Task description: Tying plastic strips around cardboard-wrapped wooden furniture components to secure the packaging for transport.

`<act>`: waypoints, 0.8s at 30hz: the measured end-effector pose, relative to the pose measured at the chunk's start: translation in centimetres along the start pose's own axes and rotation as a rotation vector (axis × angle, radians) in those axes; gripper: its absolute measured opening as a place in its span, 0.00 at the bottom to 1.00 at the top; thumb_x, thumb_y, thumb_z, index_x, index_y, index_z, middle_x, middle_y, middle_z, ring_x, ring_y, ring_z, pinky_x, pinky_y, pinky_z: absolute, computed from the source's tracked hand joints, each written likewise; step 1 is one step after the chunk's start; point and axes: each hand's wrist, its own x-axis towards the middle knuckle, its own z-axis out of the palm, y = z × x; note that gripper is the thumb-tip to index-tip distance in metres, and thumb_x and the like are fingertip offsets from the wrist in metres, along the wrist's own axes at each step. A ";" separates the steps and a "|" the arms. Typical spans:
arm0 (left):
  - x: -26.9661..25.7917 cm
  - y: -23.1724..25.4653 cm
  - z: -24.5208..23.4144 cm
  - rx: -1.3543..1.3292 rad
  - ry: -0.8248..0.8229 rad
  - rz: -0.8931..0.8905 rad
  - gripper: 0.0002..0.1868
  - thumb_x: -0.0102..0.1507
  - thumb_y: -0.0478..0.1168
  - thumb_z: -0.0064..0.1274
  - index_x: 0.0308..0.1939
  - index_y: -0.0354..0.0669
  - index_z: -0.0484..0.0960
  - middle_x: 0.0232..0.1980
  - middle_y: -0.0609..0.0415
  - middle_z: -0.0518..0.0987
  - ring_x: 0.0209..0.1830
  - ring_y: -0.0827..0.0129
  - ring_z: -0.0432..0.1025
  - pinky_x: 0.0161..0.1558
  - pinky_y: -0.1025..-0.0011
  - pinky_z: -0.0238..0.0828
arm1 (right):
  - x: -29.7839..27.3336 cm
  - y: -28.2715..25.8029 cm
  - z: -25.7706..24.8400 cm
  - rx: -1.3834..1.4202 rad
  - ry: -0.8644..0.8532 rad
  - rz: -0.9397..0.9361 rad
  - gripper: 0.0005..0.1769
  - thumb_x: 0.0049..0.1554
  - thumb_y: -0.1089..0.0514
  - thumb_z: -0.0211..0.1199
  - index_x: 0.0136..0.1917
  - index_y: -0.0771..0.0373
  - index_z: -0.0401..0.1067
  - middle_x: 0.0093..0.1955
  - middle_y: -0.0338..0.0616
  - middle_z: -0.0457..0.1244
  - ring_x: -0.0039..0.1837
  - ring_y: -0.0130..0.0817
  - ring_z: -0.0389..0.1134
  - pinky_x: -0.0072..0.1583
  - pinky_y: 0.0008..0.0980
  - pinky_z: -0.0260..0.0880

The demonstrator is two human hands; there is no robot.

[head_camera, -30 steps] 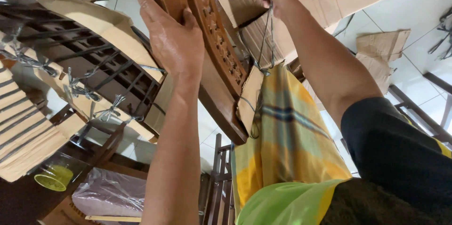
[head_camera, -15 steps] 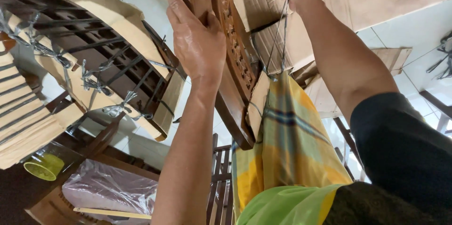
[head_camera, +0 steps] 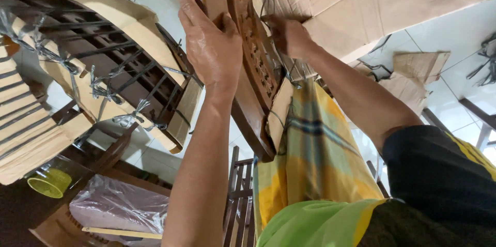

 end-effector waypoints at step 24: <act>0.0 1.3 -0.5 -0.042 -0.045 -0.078 0.48 0.72 0.40 0.57 0.82 0.55 0.34 0.71 0.49 0.72 0.36 0.57 0.79 0.34 0.61 0.80 | 5.3 6.5 6.0 -0.217 -0.281 0.357 0.29 0.64 0.71 0.43 0.77 0.64 0.60 0.71 0.66 0.60 0.68 0.62 0.63 0.63 0.52 0.71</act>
